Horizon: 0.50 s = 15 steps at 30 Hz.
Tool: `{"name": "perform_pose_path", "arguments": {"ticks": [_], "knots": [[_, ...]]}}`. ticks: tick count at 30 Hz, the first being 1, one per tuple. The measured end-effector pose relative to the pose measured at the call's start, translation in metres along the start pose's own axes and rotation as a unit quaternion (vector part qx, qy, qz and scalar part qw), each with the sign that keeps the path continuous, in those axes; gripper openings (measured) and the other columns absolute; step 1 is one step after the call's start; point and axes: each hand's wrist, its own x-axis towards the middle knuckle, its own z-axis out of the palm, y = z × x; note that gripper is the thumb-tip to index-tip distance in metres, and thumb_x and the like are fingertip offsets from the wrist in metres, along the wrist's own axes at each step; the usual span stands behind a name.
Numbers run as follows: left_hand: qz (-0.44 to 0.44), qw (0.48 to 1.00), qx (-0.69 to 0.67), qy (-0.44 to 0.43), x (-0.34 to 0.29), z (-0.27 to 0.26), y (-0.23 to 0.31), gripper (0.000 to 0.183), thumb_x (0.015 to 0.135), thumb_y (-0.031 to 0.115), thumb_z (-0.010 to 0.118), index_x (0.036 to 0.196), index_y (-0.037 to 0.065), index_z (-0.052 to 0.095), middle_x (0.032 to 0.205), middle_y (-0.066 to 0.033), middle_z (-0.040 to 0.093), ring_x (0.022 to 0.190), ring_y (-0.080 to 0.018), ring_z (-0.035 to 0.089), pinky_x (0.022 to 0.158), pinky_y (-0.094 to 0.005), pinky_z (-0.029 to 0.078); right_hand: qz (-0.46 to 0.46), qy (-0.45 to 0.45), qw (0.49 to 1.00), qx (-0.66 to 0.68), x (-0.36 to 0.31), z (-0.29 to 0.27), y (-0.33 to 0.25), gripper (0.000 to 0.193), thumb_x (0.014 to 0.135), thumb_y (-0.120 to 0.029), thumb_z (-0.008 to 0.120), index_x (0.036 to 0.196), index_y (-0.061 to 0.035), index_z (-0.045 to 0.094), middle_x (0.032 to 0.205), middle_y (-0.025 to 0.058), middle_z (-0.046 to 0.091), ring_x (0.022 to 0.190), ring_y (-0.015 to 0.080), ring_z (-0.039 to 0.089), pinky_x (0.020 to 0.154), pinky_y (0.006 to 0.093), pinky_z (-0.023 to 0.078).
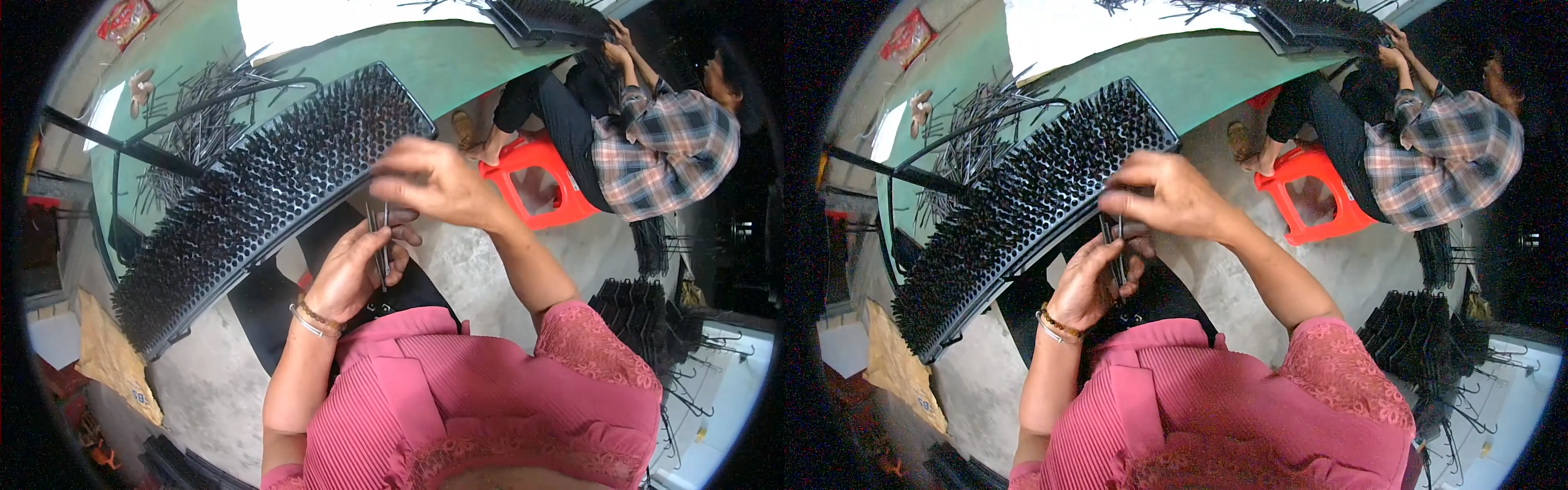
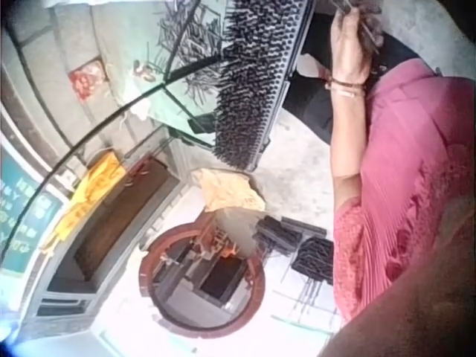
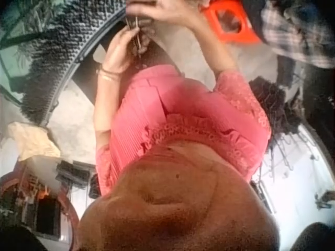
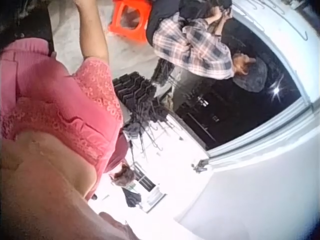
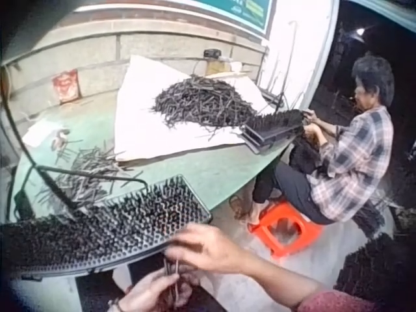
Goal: Inserting metal pins into a perforated base to assemble an industrial brush.
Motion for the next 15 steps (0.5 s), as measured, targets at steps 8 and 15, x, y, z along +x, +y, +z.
{"name": "perform_pose_path", "arguments": {"ticks": [8,15], "knots": [[0.008,0.997,0.067,-0.042,0.005,0.010,-0.003,0.030,0.096,0.023,0.046,0.114,-0.001,0.049,0.100,-0.0090,0.057,0.078,-0.0129,0.055,0.068,-0.0254,0.048,0.222,-0.069,0.902,0.364,-0.023,0.004,0.002,0.021,0.084,-0.018,0.067,0.086,0.0024,0.068,0.068,0.0021,0.062,0.055,0.0064,0.054,0.050,0.0218,0.043],[-0.038,0.995,0.086,-0.015,0.014,0.014,-0.002,0.032,0.096,0.020,0.046,0.120,-0.002,0.049,0.093,-0.0086,0.058,0.065,-0.0088,0.051,0.048,-0.0196,0.040,0.147,0.113,0.942,0.280,-0.013,-0.023,0.008,0.019,0.084,-0.014,0.066,0.095,0.0012,0.068,0.086,0.0034,0.067,0.077,0.0079,0.059,0.071,0.0225,0.048]]}}
